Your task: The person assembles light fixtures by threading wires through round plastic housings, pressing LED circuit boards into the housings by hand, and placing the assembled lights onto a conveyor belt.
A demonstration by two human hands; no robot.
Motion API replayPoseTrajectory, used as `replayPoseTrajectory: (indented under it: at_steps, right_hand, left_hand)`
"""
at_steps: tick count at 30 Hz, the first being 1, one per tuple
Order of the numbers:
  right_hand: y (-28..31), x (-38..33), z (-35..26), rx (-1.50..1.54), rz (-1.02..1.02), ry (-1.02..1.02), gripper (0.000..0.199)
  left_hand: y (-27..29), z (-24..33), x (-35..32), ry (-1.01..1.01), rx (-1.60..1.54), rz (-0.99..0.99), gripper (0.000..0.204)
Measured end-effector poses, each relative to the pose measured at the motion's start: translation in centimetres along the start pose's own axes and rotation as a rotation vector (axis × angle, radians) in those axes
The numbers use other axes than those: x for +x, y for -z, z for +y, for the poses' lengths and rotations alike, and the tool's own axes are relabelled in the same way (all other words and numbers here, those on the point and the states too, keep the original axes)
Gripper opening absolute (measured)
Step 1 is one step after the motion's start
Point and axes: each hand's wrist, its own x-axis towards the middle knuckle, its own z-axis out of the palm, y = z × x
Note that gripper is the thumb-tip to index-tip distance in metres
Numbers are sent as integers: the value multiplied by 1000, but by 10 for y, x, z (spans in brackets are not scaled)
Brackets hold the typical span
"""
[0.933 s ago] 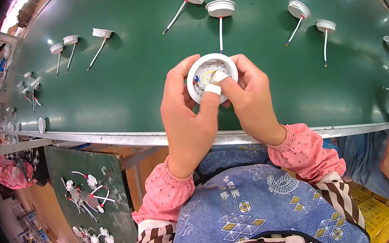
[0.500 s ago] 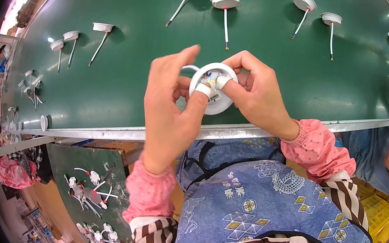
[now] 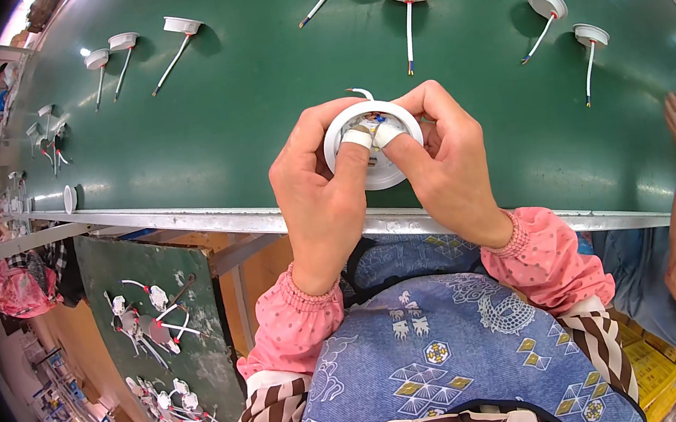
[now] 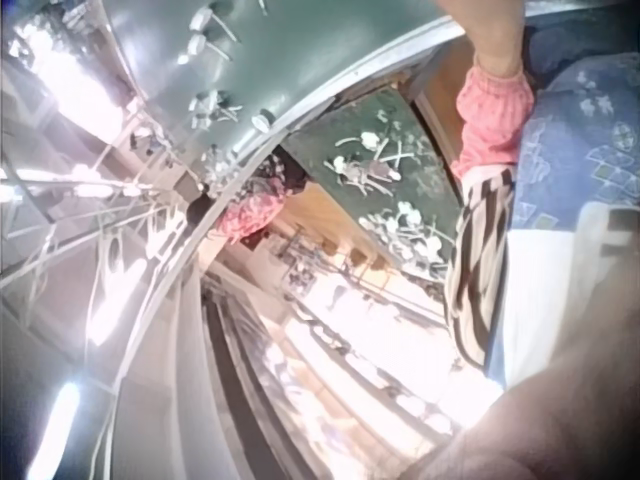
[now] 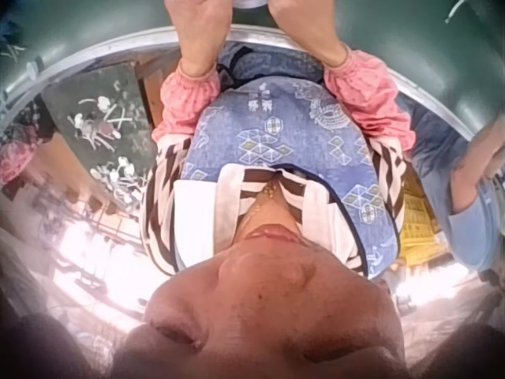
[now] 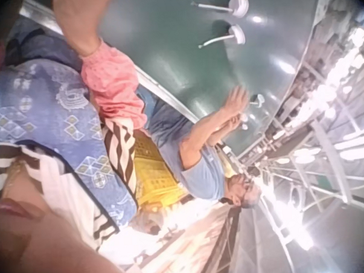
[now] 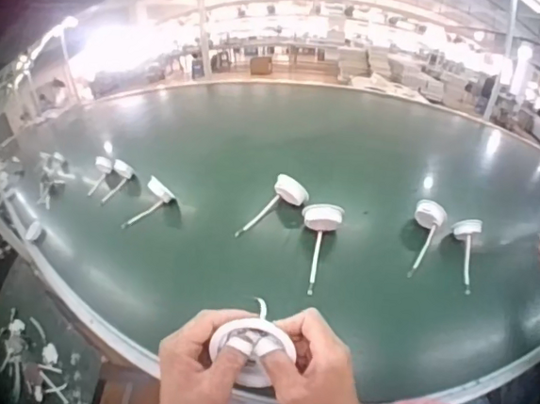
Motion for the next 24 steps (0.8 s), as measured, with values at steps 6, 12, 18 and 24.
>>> replayPoseTrajectory:
  at_steps: [6,12,18,24]
  right_hand:
    - [-9,-3,1,24,78,25,6]
    - [-5,3,9,16,67,46,4]
    - [-1,11,1,0,-8,29,7]
    - [-1,10,-1,19,-20,-2,7]
  left_hand:
    - [-1,3,4,49,20,1,17]
    - [-3,-7,9,54,14,-16,18]
    - [-1,-7,9,-3,19,-15,22]
    - [-5,-4,5,-112,176,41,26]
